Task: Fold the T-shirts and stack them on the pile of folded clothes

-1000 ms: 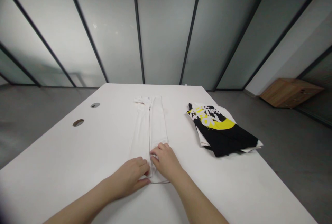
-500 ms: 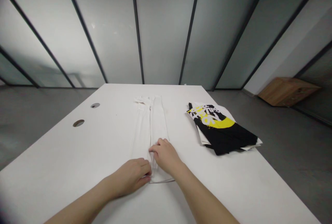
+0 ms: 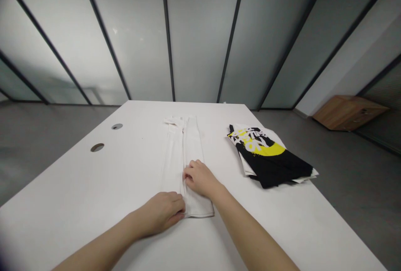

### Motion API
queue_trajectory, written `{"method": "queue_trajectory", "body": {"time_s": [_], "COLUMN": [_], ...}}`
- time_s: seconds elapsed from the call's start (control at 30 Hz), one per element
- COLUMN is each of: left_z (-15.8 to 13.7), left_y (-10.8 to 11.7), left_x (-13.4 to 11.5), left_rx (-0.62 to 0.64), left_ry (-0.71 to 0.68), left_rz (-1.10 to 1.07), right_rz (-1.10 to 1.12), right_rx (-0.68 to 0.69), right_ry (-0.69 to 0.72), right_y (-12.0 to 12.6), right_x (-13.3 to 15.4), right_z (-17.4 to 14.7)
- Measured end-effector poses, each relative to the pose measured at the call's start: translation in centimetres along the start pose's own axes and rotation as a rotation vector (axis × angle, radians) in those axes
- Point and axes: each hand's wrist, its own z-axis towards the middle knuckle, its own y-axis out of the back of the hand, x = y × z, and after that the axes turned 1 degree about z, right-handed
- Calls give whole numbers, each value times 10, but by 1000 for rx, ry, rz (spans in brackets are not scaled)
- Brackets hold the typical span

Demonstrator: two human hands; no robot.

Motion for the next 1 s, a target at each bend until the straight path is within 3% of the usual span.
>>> {"method": "queue_trajectory", "body": {"time_s": [0.17,0.33,0.47,0.57,0.73,1.0], "left_z": [-1,-1,3,6,8,-7], "left_y": [-1,-1,-10,-17,-17,11], "left_x": [0,-4,-4,-3,-2,-13], "left_rx": [7,-8,-6,-9,-15,124], "left_ry": [6,60,45,23,15,-47], "left_rz": [1,-13,10,10,-10,-66], "right_rz": [6,158,219,109,-109,-206], "right_rx": [-19,-96,-226,-239,-172,-97], "right_ry": [-37,-5,-135,-213,-222,-286], "right_y": [-3,-6,-7,-8,-13,-15], "right_x": [1,-2,-13,-23,-33,-16], "right_z": [-1,-4,10,29,48,26]}}
